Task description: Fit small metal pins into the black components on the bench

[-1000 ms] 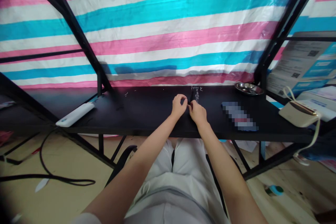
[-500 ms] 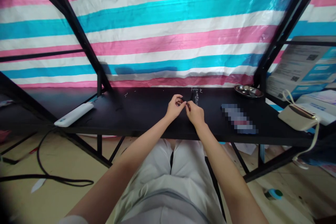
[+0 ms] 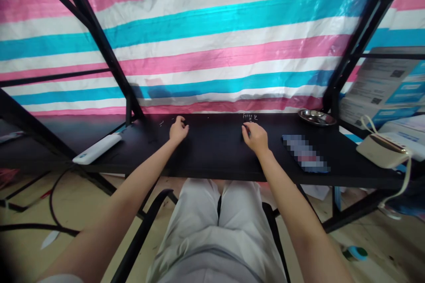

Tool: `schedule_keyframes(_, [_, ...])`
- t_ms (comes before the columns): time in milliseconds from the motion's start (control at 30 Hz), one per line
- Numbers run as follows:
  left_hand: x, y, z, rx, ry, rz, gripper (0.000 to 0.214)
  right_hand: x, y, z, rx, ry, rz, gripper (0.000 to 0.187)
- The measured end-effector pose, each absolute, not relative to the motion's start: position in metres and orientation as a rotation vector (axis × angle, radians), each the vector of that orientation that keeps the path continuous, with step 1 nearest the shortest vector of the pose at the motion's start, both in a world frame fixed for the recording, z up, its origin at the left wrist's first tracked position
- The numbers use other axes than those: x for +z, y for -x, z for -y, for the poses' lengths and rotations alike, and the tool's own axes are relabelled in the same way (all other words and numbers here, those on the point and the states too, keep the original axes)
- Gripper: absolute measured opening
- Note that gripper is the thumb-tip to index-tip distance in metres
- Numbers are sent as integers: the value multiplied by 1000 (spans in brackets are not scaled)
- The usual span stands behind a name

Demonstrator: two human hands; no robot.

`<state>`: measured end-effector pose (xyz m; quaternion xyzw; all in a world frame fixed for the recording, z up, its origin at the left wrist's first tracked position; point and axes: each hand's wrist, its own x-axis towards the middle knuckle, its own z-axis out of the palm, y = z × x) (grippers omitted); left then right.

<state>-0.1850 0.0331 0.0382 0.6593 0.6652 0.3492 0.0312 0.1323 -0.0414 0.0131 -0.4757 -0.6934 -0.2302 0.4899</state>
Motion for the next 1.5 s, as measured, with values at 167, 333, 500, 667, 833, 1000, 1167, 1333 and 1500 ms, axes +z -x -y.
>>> schedule_keyframes(167, [33, 224, -33, 836, -1964, -2344, 32, 4, -136, 41, -462, 1257, 1573, 27])
schedule_keyframes(333, [27, 228, -32, 823, -2041, -2321, 33, 4, -133, 45, -407, 1331, 1600, 27])
schedule_keyframes(500, [25, 229, -37, 857, -1977, -2313, 36, 4, -135, 46, -395, 1373, 1548, 27])
schedule_keyframes(667, [28, 228, -35, 855, -1976, -2286, 37, 2, -136, 46, -425, 1324, 1518, 25])
schedule_keyframes(833, [27, 227, -33, 832, -1945, -2292, 41, 2, -135, 45, -429, 1321, 1517, 23])
schedule_keyframes(1000, [27, 226, -36, 852, -1873, -2295, 45, 2, -135, 46, -452, 1320, 1499, 21])
schedule_keyframes(1167, [31, 213, -25, 1052, -1885, -2398, 73, 3, -137, 47, -433, 1497, 1403, 21])
schedule_keyframes(1333, [35, 182, 3, 1162, -2375, -2079, 67, 3, -144, 45, -171, 1896, 1386, 21])
schedule_keyframes(1500, [28, 131, 24, 1052, -2790, -1543, 60, 1, -148, 42, -6, 2092, 1478, 22])
